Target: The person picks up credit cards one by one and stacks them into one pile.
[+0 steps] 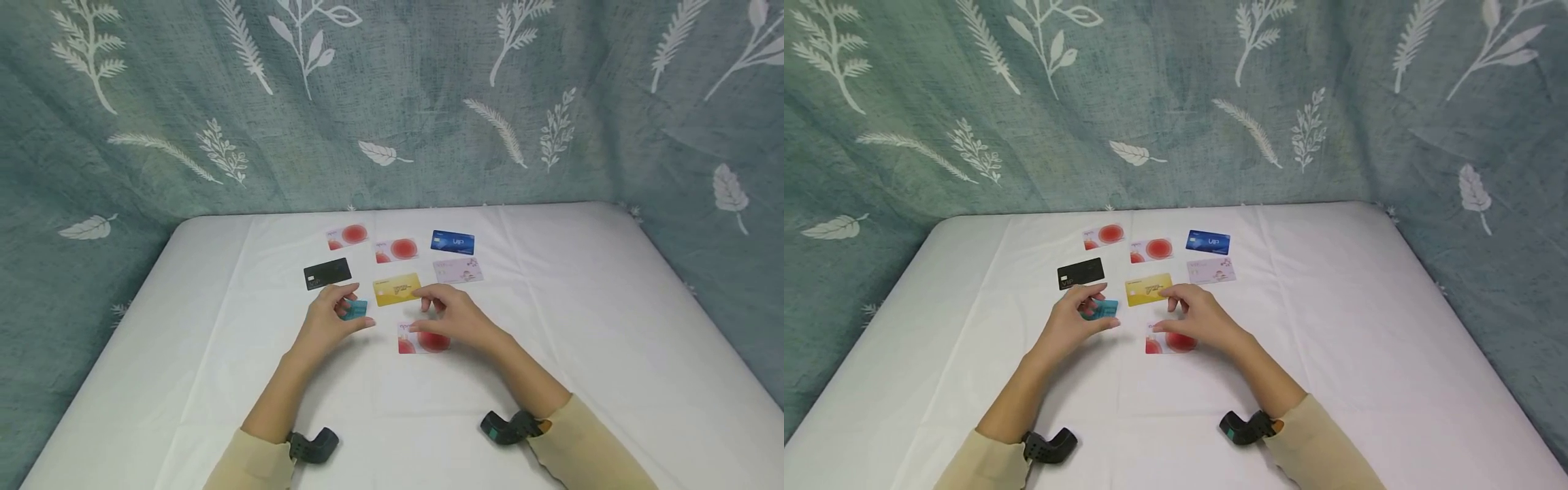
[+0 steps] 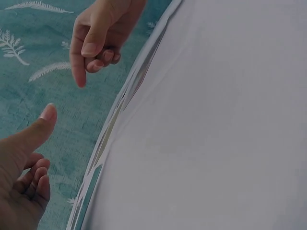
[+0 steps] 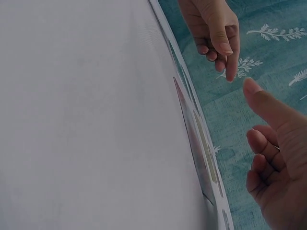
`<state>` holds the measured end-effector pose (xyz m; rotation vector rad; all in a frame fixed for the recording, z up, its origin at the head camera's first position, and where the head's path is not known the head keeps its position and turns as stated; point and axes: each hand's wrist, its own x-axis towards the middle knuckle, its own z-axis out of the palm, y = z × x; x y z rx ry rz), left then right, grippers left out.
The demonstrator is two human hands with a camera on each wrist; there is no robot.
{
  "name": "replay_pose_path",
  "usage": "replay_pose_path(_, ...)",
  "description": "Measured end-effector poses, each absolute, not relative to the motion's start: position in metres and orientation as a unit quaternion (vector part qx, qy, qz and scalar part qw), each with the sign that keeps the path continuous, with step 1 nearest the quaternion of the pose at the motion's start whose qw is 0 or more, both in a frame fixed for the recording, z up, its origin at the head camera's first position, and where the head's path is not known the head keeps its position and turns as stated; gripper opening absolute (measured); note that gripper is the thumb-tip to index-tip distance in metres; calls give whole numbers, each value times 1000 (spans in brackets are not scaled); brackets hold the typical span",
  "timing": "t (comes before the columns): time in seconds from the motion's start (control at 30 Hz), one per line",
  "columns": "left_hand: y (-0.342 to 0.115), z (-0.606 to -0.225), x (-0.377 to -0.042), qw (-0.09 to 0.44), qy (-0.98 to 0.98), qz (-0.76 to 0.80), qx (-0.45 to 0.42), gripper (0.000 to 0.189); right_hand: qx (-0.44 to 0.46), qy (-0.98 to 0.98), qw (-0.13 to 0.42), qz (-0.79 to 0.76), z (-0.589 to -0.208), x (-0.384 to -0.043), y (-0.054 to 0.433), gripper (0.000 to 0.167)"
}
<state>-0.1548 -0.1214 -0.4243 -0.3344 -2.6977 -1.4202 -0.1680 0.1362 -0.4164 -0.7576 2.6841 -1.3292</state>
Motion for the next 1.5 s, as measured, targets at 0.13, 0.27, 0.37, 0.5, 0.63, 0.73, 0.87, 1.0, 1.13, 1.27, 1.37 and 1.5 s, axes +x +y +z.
replay_pose_path(0.13,-136,-421,-157,38,-881,-464,-87,69,-250,866,30,-433,-417,-170,129,56)
replay_pose_path(0.27,-147,-418,-159,39,-878,-470,-80,71,-256,863,25,-435,-418,-173,122,56)
replay_pose_path(0.37,-153,-415,-160,40,-879,-469,-73,73,-254,865,19,-432,-417,-174,117,56)
replay_pose_path(0.5,-160,-411,-160,37,-881,-468,-65,73,-250,867,11,-432,-417,-177,109,58)
replay_pose_path(0.63,-166,-409,-161,35,-883,-463,-70,74,-255,862,-6,-438,-416,-179,102,60)
replay_pose_path(0.73,-170,-409,-163,41,-886,-455,-78,73,-257,860,-22,-440,-416,-180,96,60)
replay_pose_path(0.87,-174,-410,-164,48,-886,-454,-79,71,-243,864,-19,-440,-417,-181,88,62)
replay_pose_path(1.0,-177,-414,-165,33,-892,-446,-65,71,-227,870,-9,-438,-419,-180,78,63)
replay_pose_path(1.13,-180,-418,-165,5,-904,-424,-56,72,-216,874,-3,-436,-420,-177,70,65)
replay_pose_path(1.27,-185,-422,-166,-17,-908,-416,-52,75,-222,873,1,-434,-422,-175,63,67)
replay_pose_path(1.37,-189,-426,-168,-24,-910,-410,-57,76,-227,872,-2,-434,-424,-175,58,66)
replay_pose_path(1.5,-192,-431,-169,-29,-910,-410,-64,75,-230,873,2,-431,-425,-176,52,66)
